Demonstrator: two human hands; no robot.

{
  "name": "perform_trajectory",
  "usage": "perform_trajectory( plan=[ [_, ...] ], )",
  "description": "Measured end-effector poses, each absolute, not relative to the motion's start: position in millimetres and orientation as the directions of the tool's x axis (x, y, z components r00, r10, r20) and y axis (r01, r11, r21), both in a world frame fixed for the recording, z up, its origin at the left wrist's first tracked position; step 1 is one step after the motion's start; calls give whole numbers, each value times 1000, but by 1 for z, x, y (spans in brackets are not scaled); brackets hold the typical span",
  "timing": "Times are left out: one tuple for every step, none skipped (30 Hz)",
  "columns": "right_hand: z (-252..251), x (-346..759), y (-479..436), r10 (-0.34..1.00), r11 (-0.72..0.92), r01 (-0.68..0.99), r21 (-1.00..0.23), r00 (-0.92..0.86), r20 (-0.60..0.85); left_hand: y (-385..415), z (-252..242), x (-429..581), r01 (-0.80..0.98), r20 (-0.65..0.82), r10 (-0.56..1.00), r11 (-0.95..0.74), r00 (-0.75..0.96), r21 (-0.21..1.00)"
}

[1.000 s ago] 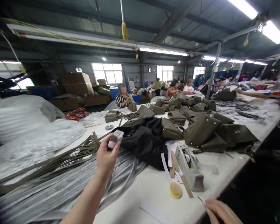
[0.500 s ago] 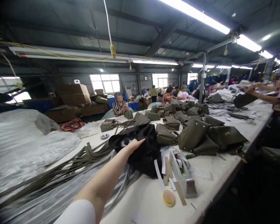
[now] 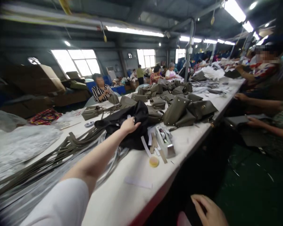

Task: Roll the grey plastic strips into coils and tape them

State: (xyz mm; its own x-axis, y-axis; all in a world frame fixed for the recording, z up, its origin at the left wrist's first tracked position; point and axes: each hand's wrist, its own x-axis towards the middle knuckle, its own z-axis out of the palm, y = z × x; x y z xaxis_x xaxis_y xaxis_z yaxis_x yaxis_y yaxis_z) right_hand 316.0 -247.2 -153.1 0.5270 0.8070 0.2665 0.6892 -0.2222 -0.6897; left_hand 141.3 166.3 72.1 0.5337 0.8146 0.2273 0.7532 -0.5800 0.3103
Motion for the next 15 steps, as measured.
perform_trajectory(
  plan=[
    [-146, 314, -251, 815, -233, 694, -681, 521, 253, 162, 73, 135, 736, 263, 796, -605, 546, 304],
    [-139, 313, -252, 827, -230, 699, -677, 507, 242, 157, 72, 128, 718, 291, 777, -628, 558, 301],
    [-134, 312, -251, 826, -236, 699, -675, 510, 241, 150, 69, 120, 700, 310, 760, -648, 571, 301],
    [-131, 311, -249, 828, -234, 701, -673, 507, 241, 142, 64, 111, 666, 353, 728, -684, 588, 300],
    [-129, 310, -248, 828, -229, 703, -674, 504, 245, 132, 57, 101, 609, 421, 677, -732, 604, 304],
    [-129, 309, -246, 829, -221, 704, -675, 500, 250, 121, 47, 90, 563, 449, 643, -764, 620, 315],
    [-128, 307, -245, 832, -211, 704, -678, 493, 253, 108, 36, 78, 537, 450, 632, -774, 631, 335],
    [-129, 305, -245, 837, -201, 704, -681, 485, 254, 94, 23, 65, 530, 422, 641, -768, 641, 360],
    [-129, 304, -245, 843, -192, 703, -684, 476, 252, 80, 8, 53, 536, 383, 651, -758, 655, 373],
    [-130, 302, -245, 850, -187, 702, -688, 467, 245, 66, -6, 41, 541, 350, 659, -750, 666, 382],
    [-131, 300, -245, 857, -184, 700, -690, 458, 236, 51, -21, 30, 540, 317, 660, -745, 681, 391],
    [-131, 298, -245, 864, -183, 699, -692, 450, 226, 38, -34, 21, 531, 282, 651, -748, 705, 398],
    [-132, 296, -244, 872, -181, 698, -693, 440, 215, 25, -45, 13, 520, 244, 637, -753, 732, 403],
    [-132, 294, -243, 880, -178, 697, -695, 428, 205, 14, -55, 7, 519, 194, 626, -752, 755, 407],
    [-132, 291, -241, 889, -172, 697, -696, 414, 195, 5, -62, 2, 527, 130, 619, -745, 774, 410]
  ],
)
